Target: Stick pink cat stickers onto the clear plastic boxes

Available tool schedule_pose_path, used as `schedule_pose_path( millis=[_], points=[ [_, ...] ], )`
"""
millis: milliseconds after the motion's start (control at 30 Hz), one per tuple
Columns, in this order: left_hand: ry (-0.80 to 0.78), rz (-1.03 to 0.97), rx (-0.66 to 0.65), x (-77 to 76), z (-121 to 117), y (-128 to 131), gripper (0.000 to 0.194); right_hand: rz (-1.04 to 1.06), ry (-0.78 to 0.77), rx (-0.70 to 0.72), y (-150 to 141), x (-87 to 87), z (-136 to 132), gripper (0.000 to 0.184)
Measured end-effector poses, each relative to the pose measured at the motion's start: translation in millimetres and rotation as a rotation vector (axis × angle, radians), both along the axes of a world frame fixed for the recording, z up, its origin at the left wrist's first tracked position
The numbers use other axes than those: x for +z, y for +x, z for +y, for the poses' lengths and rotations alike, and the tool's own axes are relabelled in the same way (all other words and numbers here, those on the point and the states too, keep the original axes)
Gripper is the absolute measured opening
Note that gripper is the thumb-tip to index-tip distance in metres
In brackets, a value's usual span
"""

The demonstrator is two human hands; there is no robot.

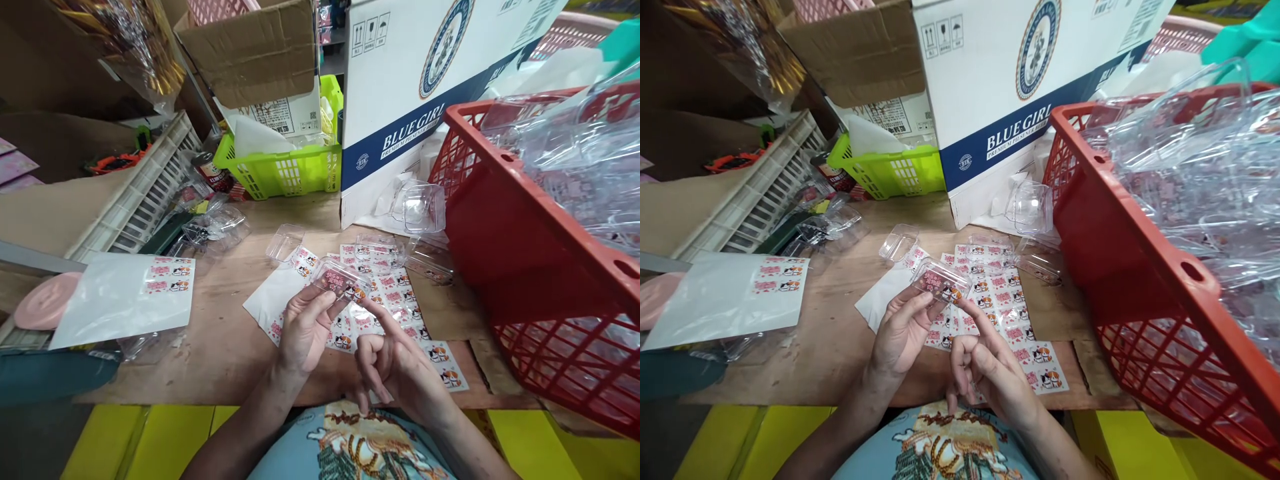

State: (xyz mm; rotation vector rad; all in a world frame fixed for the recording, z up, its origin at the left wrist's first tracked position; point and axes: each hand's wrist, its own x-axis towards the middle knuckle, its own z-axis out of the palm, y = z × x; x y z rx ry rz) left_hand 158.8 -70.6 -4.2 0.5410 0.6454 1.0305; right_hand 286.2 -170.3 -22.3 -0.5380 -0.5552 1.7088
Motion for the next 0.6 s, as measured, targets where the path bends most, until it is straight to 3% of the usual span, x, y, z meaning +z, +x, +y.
schedule_pose_path(
  millis=[133,267,367,433,500,600],
  points=[
    [-0.004,-0.007,-0.006,1.2,-1,0,0.016,-0.020,-0.014,-0.014,-1,0.8,2,0.067],
    [-0.013,0.038,0.075,2.7,-2,6,0.006,-0.105,-0.026,-0.035,-4,4.0,1,0.064],
    [-0.017,0.090,0.128,1.7,-1,8,0.006,-0.480,-0.064,-0.106,-1,7.2,-1,0.060],
    [-0.027,0.113,0.169,1.1,-1,6,0.009,-0.895,-0.028,-0.281,4,8.7,-1,0.061],
    [-0.026,0.125,0.182,2.2,-4,5,0.010,-1.230,0.065,-0.491,9,10.1,3,0.074],
    [-0.001,0.111,0.049,9.4,-12,7,0.008,-1.354,0.218,-0.583,11,13.6,16,0.090]
  ],
)
